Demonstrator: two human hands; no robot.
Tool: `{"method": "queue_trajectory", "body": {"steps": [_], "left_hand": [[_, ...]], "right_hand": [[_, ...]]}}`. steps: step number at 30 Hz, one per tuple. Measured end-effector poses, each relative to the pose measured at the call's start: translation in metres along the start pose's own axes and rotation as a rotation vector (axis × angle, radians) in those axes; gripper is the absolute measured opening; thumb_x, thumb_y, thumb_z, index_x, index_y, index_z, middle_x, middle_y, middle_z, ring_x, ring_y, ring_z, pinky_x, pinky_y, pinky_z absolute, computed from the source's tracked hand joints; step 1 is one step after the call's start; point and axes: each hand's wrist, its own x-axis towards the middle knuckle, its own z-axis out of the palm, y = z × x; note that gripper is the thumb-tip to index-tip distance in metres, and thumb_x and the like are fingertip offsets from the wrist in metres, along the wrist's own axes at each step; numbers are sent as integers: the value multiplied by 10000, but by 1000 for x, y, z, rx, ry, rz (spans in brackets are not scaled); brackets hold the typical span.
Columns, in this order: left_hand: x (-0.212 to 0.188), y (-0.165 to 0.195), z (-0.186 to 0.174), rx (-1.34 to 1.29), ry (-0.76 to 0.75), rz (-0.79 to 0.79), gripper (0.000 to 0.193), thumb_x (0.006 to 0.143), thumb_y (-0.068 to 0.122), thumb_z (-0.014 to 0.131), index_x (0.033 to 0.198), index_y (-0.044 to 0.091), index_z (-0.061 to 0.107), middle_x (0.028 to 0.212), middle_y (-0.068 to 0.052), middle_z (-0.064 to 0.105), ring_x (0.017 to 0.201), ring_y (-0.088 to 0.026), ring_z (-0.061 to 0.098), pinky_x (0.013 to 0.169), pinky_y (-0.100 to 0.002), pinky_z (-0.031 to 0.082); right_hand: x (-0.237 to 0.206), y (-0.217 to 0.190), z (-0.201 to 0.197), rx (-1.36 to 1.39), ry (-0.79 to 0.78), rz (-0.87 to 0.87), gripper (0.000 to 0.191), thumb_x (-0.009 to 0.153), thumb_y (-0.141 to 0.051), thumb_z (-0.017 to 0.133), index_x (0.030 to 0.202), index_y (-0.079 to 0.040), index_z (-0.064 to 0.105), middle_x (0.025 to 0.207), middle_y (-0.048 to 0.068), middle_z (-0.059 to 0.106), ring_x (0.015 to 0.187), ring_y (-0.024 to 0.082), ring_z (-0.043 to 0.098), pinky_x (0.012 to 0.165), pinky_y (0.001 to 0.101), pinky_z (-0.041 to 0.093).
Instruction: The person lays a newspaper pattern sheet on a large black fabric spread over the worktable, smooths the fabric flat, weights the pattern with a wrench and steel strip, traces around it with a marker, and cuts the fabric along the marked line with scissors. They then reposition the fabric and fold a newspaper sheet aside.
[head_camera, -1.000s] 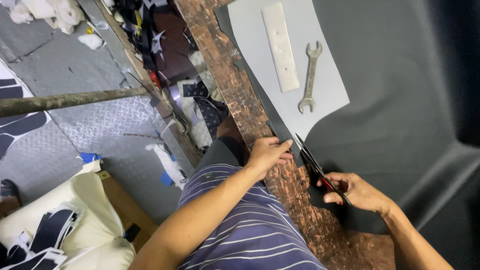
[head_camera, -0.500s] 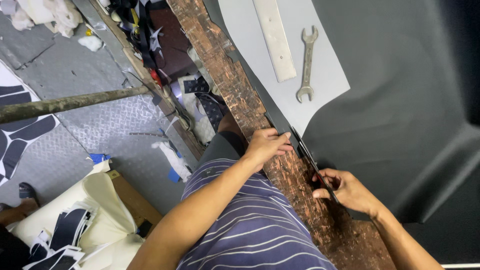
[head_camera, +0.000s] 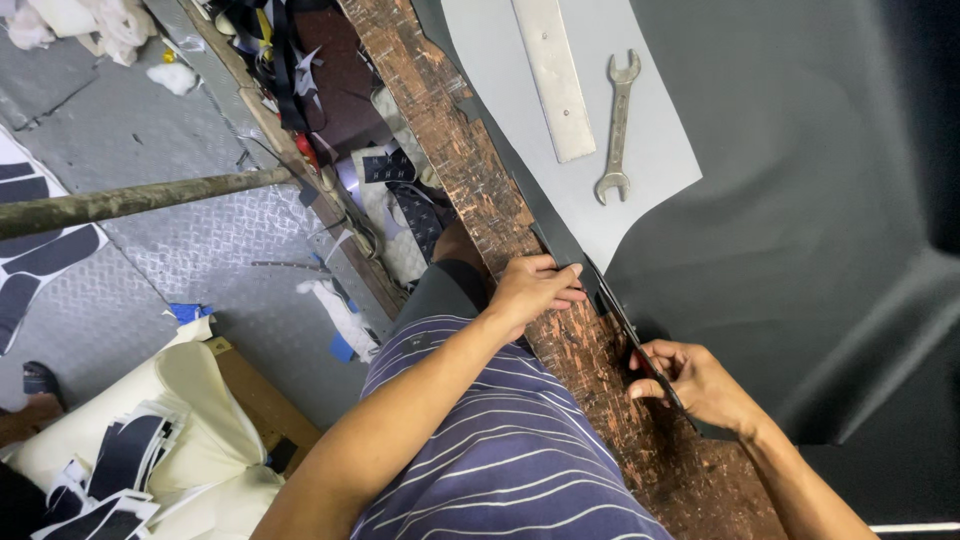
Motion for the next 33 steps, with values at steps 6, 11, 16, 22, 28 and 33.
{"method": "queue_trajectory", "body": {"steps": [6,11,16,22,28,33], "left_hand": [[0,0,-2,11,-31,19,360,958,255,682,1128,-61,689,1049,-209,761,957,-290,784,780,-351,649],[-2,1,-4,1,-30,37,374,957,265,696,1102,-79,691,1047,-221,760,940,-291,790,778,-351,652],[-1,-1,-8,-14,-45,46,343,944,268,703,1046,-58,674,1041,-226,762,935,-292,787,757,-355,649],[1,-2,-10,13,-52,30,349,951,269,703,1008,-72,654,1035,-235,763,936,-303,794,762,-359,662],[0,-1,-14,-9,-86,23,356,948,255,690,1090,-70,666,1032,-225,757,924,-294,785,760,-356,651],[3,-2,-15,-18,-105,28,342,964,237,684,1100,-76,661,1031,-222,756,913,-287,786,755,-348,655]], "right_hand": [[17,-11,0,-114,28,-53,464,654,-339,917,1010,-81,766,692,-52,567,634,92,515,579,268,396],[22,-25,0,-32,9,-32,451,683,-322,922,996,-45,753,688,-37,544,622,101,475,549,283,365],[22,-42,0,-51,3,36,433,678,-298,906,1015,-67,763,656,-12,585,560,118,493,502,293,385],[40,-59,1,-59,-13,-83,413,720,-282,904,1032,-63,748,675,-57,610,578,61,528,508,233,402],[40,-67,0,-70,15,-28,439,683,-294,915,1021,-55,769,628,-29,569,536,103,485,479,277,374],[56,-78,-6,-135,7,-100,441,687,-309,910,1022,-61,767,666,-50,620,572,73,527,496,259,406]]}}
